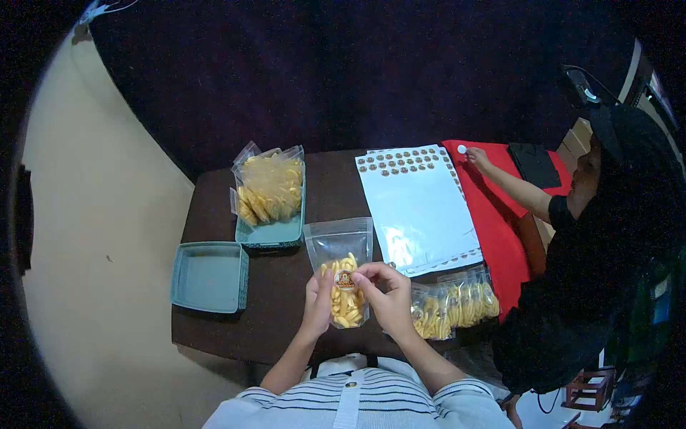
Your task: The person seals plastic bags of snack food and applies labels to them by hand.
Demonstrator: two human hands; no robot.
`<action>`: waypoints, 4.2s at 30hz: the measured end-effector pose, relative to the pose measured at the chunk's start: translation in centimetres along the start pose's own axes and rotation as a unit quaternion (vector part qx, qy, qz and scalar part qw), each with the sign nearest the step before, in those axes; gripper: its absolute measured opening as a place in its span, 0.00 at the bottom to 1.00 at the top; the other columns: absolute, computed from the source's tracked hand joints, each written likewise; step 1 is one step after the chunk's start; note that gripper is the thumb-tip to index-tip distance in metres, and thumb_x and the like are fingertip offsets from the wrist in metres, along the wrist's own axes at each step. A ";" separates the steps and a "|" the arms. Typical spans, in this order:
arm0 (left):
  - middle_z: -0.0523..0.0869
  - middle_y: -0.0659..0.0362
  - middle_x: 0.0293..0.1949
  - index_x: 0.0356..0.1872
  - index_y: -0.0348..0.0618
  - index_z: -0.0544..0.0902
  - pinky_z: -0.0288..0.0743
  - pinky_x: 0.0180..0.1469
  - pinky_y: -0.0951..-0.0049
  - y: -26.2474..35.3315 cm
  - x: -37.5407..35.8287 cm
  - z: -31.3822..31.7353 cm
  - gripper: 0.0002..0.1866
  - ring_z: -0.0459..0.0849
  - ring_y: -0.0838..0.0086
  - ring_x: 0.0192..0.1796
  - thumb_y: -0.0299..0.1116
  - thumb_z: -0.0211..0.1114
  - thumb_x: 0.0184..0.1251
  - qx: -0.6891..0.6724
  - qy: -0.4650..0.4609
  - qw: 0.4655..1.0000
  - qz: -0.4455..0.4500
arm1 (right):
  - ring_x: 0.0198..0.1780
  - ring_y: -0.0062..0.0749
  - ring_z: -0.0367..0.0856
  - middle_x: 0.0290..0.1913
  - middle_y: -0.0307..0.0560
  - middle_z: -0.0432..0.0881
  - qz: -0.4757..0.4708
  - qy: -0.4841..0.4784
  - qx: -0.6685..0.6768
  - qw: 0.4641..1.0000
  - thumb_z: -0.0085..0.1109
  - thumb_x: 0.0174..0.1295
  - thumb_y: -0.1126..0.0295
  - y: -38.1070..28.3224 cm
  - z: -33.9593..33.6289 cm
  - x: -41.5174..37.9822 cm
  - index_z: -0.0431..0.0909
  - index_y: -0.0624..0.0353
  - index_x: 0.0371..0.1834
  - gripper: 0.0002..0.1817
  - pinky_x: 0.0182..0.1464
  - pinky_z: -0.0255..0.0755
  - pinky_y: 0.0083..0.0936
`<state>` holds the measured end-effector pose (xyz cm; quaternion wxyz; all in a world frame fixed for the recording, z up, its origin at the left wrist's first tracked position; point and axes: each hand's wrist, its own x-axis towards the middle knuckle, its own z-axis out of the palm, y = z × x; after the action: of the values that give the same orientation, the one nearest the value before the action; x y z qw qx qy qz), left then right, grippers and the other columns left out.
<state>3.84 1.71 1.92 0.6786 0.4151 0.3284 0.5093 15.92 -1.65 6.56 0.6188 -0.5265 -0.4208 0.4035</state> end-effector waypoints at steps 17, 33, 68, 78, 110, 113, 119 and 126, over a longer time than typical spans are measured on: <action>0.81 0.57 0.38 0.46 0.33 0.75 0.72 0.41 0.78 -0.5 0.3 -0.4 0.13 0.78 0.80 0.39 0.32 0.51 0.67 0.151 0.031 0.982 0.110 | 0.24 0.24 0.69 0.24 0.37 0.76 -0.142 0.029 -0.241 0.960 0.66 0.45 0.69 -0.6 -0.4 -0.5 0.78 0.59 0.29 0.10 0.38 0.61 0.22; 0.80 0.61 0.39 0.46 0.37 0.74 0.71 0.42 0.82 0.7 0.4 -2.4 0.16 0.77 0.84 0.40 0.38 0.46 0.71 0.028 0.021 0.999 0.029 | 0.32 0.15 0.73 0.30 0.38 0.78 -0.033 -0.055 -0.012 0.998 0.59 0.55 0.78 -0.6 -1.1 -0.2 0.78 0.65 0.31 0.03 0.34 0.65 0.12; 0.80 0.61 0.39 0.46 0.36 0.73 0.72 0.42 0.81 1.0 -0.4 -1.6 0.15 0.77 0.83 0.40 0.38 0.48 0.71 0.057 -0.047 0.997 0.037 | 0.30 0.13 0.71 0.27 0.34 0.73 0.022 -0.133 0.005 0.991 0.65 0.48 0.78 -1.5 -1.4 0.3 0.71 0.60 0.26 0.10 0.34 0.67 0.12; 0.80 0.61 0.38 0.47 0.36 0.73 0.72 0.41 0.82 0.5 -0.4 -1.9 0.15 0.77 0.84 0.38 0.38 0.49 0.70 0.064 -0.050 0.996 0.042 | 0.28 0.11 0.70 0.26 0.33 0.72 0.003 -0.118 -0.038 0.992 0.66 0.48 0.77 -1.0 -0.8 0.6 0.69 0.60 0.25 0.11 0.30 0.66 0.11; 0.78 0.58 0.43 0.51 0.35 0.70 0.69 0.49 0.78 0.4 -0.9 -1.9 0.18 0.75 0.80 0.46 0.38 0.55 0.66 -0.012 -0.055 0.997 0.049 | 0.26 0.11 0.58 0.31 0.32 0.64 0.017 -0.095 0.030 0.995 0.69 0.48 0.68 2.5 -0.7 1.0 0.65 0.60 0.44 0.24 0.29 0.58 0.10; 0.78 0.59 0.44 0.52 0.35 0.69 0.70 0.48 0.79 0.8 -1.1 -1.1 0.19 0.75 0.81 0.46 0.32 0.61 0.62 0.047 -0.067 0.995 0.050 | 0.23 0.11 0.60 0.23 0.30 0.66 -0.037 -0.037 -0.027 0.998 0.67 0.50 0.66 3.0 1.0 0.3 0.72 0.60 0.34 0.15 0.24 0.55 0.12; 0.78 0.59 0.44 0.50 0.33 0.72 0.71 0.47 0.80 1.0 -1.1 -0.5 0.15 0.76 0.81 0.45 0.30 0.56 0.65 0.066 -0.050 0.996 0.043 | 0.24 0.09 0.61 0.23 0.29 0.68 -0.025 -0.013 -0.081 0.996 0.63 0.53 0.70 2.2 0.6 0.0 0.74 0.62 0.25 0.08 0.25 0.56 0.11; 0.78 0.58 0.45 0.51 0.32 0.71 0.71 0.47 0.80 0.9 -1.4 -0.2 0.15 0.76 0.81 0.46 0.30 0.55 0.66 0.058 -0.041 0.996 0.047 | 0.25 0.09 0.61 0.22 0.30 0.68 -0.050 0.015 -0.054 0.997 0.61 0.55 0.72 2.6 1.0 -0.2 0.72 0.62 0.23 0.08 0.26 0.56 0.11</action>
<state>2.94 0.55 2.65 0.6413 0.4896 0.3093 0.5033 14.81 -1.26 4.10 0.6155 -0.5431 -0.4585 0.3407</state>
